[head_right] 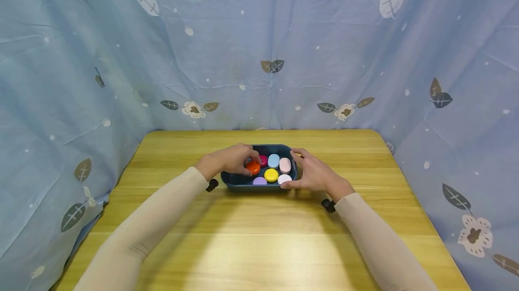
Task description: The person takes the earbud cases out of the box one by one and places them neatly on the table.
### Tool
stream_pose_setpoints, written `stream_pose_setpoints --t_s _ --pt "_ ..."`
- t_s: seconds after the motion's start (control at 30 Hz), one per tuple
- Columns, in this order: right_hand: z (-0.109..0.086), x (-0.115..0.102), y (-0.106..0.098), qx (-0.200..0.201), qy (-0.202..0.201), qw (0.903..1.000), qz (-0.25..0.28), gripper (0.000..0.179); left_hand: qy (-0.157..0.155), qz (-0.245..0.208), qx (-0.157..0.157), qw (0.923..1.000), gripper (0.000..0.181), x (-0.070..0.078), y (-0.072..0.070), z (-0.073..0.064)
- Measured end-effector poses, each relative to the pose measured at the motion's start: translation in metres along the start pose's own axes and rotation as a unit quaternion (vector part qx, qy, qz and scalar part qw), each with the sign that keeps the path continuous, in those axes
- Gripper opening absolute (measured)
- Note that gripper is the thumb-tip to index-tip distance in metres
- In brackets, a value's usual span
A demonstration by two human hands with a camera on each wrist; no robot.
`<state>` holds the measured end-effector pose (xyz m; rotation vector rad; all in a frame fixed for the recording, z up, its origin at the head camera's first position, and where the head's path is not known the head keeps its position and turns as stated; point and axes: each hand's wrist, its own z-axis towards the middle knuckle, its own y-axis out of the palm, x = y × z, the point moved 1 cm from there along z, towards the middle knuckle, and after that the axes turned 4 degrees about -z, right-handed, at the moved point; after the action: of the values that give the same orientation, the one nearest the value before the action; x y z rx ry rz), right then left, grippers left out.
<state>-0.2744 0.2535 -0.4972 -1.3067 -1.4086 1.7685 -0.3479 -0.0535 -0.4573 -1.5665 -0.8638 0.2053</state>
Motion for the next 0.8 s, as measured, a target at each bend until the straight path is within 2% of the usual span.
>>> stream_pose_setpoints --t_s 0.17,0.4,0.57,0.8 --pt "-0.001 0.001 0.002 0.01 -0.007 0.9999 -0.005 0.132 -0.005 -0.015 0.052 0.9985 0.04 -0.003 -0.005 -0.018" --pt "0.0 0.0 0.003 0.001 -0.002 0.9998 -0.018 0.133 -0.023 -0.041 0.12 0.9916 0.042 -0.015 -0.009 -0.049" --pt "-0.002 -0.001 0.002 0.002 0.0 0.9997 -0.023 0.129 -0.037 -0.054 0.16 0.9849 0.043 -0.027 -0.012 -0.07" --pt "0.0 0.001 0.003 0.005 -0.006 0.9996 -0.026 0.13 -0.071 -0.071 0.22 0.9704 0.044 -0.051 -0.014 -0.1"
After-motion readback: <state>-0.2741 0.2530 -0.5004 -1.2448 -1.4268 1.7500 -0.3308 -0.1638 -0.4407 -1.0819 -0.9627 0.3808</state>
